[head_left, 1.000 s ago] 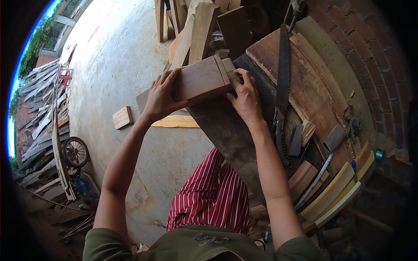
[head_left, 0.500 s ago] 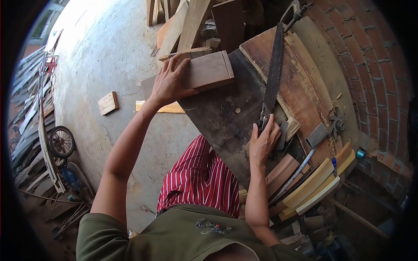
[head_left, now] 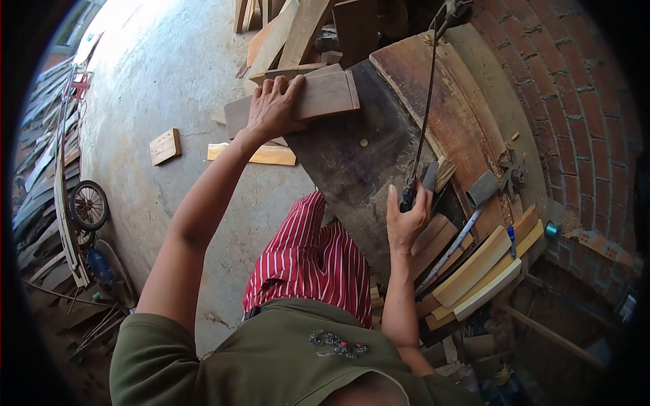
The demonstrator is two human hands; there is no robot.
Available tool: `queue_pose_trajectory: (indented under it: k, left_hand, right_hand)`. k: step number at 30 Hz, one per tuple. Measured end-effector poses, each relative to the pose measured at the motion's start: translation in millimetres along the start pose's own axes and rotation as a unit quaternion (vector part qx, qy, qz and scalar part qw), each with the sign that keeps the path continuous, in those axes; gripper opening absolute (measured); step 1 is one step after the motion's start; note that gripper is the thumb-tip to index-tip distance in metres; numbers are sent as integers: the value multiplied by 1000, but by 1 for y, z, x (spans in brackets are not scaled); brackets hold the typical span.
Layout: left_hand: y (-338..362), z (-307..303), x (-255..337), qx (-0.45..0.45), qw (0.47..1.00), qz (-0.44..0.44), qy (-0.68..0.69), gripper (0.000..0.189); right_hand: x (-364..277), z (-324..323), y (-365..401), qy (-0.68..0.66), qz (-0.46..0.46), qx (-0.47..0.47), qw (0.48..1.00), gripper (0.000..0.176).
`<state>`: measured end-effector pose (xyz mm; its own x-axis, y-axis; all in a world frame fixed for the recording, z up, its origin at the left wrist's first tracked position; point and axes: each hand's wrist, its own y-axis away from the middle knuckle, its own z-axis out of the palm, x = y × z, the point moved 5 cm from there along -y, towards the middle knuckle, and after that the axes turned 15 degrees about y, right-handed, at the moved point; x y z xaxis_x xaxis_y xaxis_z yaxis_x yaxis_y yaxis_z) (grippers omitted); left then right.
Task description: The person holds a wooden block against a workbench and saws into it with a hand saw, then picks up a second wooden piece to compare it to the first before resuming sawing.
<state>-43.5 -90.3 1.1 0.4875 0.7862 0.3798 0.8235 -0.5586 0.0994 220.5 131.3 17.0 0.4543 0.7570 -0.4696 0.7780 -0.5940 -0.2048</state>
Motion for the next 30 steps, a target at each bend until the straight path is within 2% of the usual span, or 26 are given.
queue_pose_trajectory:
  k: [3, 5, 6, 8, 11, 13, 17, 19, 21, 28, 30]
  left_hand:
    - [3, 2, -3, -22, 999, -30, 16, 114]
    - [3, 0, -3, -9, 999, -14, 30, 115]
    - [5, -1, -1, 32, 999, -10, 25, 118]
    - [-3, 5, -4, 19, 999, -34, 34, 119]
    - [-3, -3, 5, -5, 996, -78, 38, 118]
    - [3, 2, 18, -47, 997, -44, 45, 114]
    - [6, 9, 27, 8, 998, 29, 58, 112]
    - [9, -4, 35, 19, 998, 29, 54, 111]
    - [15, -9, 35, 18, 999, -42, 28, 110]
    - [16, 5, 28, 31, 997, -61, 46, 114]
    - [12, 3, 34, 28, 996, -61, 50, 114]
  right_hand:
    - [-1, -13, 10, -11, -12, -2, 1000, 33]
    - [2, -11, 13, -19, -39, -24, 999, 29]
    - [2, -11, 13, -20, -41, -22, 999, 29]
    - [5, -2, 14, -50, -12, -96, 994, 26]
    - [-2, 1, 14, -73, -32, -96, 992, 25]
    - [-3, 2, 14, -79, -37, -92, 992, 25]
    - [-3, -2, 12, -76, -43, -86, 992, 24]
    - [-4, -3, 8, -70, -54, -86, 992, 24]
    - [0, -6, 7, -61, -54, -88, 993, 24]
    - [6, 2, 11, -60, -43, -107, 991, 24]
    - [1, -2, 11, -39, -70, -72, 994, 24]
